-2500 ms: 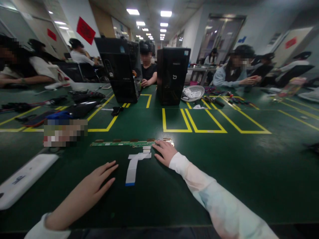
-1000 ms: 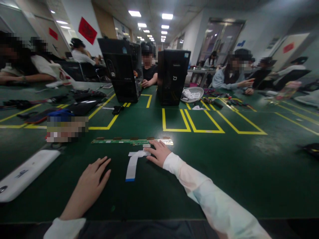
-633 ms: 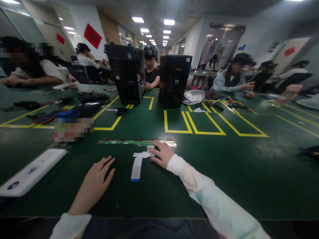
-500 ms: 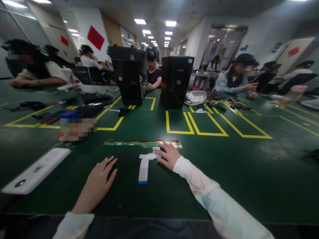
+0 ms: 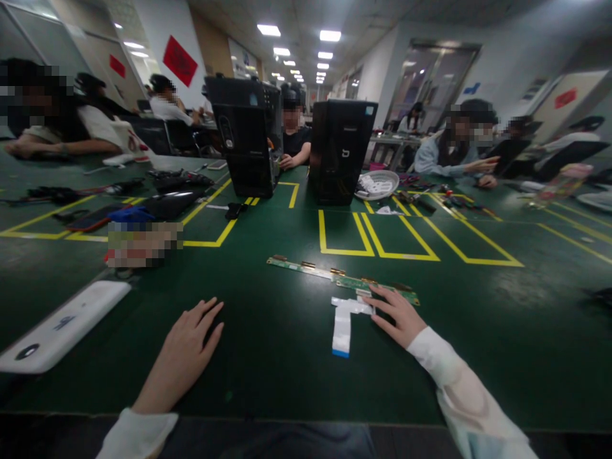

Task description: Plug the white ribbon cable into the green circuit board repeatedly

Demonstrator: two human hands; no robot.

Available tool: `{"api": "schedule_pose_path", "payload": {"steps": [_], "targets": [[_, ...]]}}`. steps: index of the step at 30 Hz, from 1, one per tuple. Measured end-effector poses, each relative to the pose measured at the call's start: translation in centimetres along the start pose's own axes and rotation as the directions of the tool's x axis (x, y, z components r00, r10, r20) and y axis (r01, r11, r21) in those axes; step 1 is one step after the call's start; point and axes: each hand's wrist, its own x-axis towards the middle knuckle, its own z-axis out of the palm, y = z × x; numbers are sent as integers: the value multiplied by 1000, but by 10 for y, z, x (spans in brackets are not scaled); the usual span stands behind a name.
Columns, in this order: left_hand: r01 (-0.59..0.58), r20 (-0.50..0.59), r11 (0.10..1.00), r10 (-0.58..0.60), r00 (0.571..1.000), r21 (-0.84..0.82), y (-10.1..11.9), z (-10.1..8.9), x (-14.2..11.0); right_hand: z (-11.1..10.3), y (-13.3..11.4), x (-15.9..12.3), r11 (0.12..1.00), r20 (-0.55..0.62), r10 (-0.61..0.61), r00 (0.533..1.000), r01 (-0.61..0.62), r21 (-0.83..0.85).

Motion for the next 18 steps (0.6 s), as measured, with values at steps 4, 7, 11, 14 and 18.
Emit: {"api": "schedule_pose_path", "payload": {"steps": [4, 7, 11, 14, 18], "targets": [[-6, -9, 1000, 6, 1000, 5, 0, 0, 0, -7, 31, -39, 996, -57, 77, 995, -80, -43], [-11, -22, 1000, 10, 1000, 0, 0, 1, 0, -15, 54, -71, 984, -113, 158, 981, -166, -67], [-9, -19, 1000, 8, 1000, -8, -1, 1, 0, -27, 75, -111, 965, -179, 232, 956, -249, -84], [-12, -9, 1000, 12, 1000, -2, -3, 2, 0, -35, 81, -134, 951, -218, 269, 938, -295, -96], [-21, 12, 1000, 21, 1000, 5, -5, 2, 0, -41, 79, -148, 922, -223, 319, 921, -356, -150]]}}
